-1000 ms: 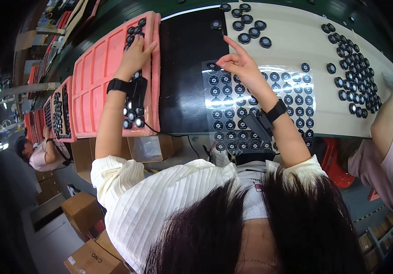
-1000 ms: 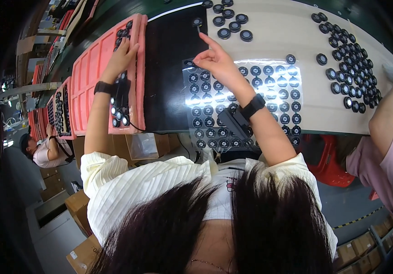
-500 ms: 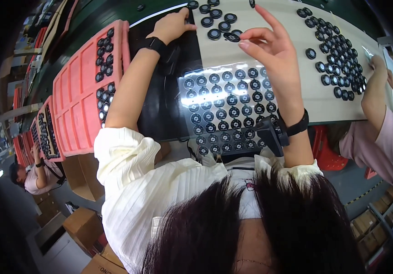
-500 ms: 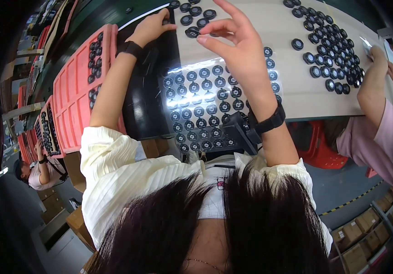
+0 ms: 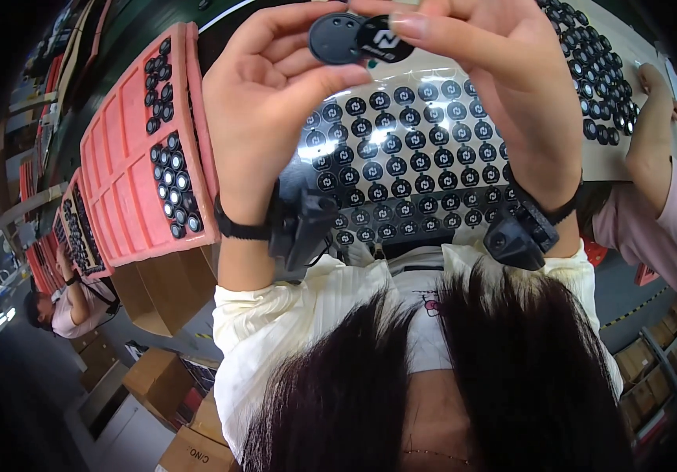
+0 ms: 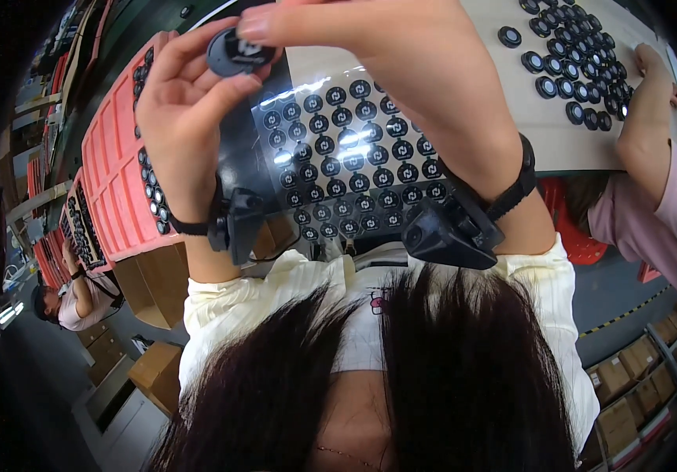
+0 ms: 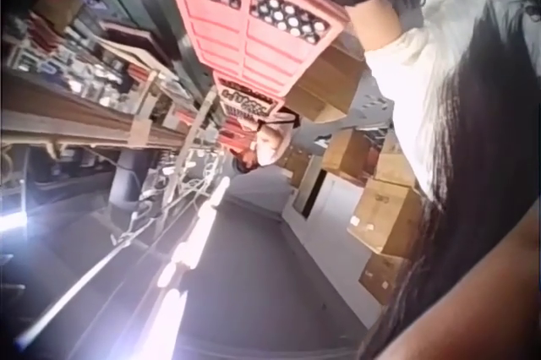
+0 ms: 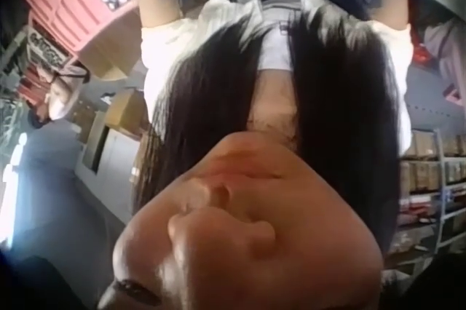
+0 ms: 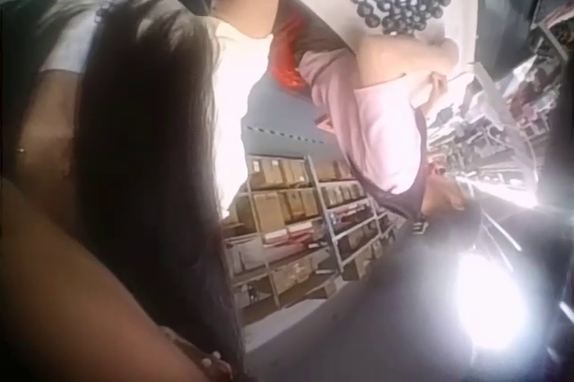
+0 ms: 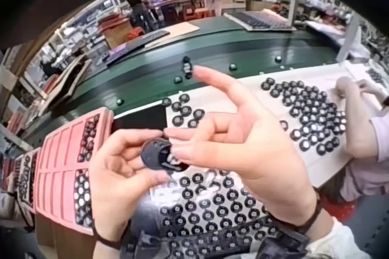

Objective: The person picks up a round black device from a pink tray, peels a circular sticker from a sheet, and applies it to the device. They then place the finished item onto the table and repeat the process.

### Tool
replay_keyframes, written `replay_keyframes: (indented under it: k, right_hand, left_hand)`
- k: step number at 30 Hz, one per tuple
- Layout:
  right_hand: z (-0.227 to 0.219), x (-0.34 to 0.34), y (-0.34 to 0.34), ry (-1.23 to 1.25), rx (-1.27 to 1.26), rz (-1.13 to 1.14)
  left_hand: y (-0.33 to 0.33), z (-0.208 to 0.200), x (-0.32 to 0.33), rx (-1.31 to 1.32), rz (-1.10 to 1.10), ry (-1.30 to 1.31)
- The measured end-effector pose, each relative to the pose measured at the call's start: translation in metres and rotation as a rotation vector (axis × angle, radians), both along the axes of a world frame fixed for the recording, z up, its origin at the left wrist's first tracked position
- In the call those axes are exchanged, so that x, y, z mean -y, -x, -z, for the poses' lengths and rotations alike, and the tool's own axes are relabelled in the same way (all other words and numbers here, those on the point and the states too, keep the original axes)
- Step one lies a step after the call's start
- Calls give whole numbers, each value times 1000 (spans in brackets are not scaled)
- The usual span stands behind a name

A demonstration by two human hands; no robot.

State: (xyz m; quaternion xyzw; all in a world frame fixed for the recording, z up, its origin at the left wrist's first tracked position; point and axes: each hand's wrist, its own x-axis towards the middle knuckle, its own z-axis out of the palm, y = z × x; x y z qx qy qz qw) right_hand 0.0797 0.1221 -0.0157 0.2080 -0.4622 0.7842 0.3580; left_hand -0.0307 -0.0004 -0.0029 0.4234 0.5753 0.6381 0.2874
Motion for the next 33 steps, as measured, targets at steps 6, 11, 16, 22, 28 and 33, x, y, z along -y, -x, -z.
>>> replay_keyframes:
  k: [6, 11, 16, 22, 28, 33]
  right_hand:
    - [-39, 13, -16, 171, 644, 61]
    - [-25, 17, -16, 49, 374, 52]
    - [-23, 19, -17, -36, 254, 81]
    - [-35, 15, -17, 164, 576, 73]
    - [-22, 20, -18, 58, 596, 181]
    - [-16, 27, -20, -68, 666, 374]
  left_hand:
    - [-21, -10, 8, -194, -181, -49]
    - [-23, -5, 10, -240, -243, -150]
    - [-23, -4, 9, -262, -207, -191]
    - [-24, -4, 7, -289, -150, -256]
    - [-26, -4, 6, -337, -201, -252]
    - [-28, -4, 9, -391, -257, -207]
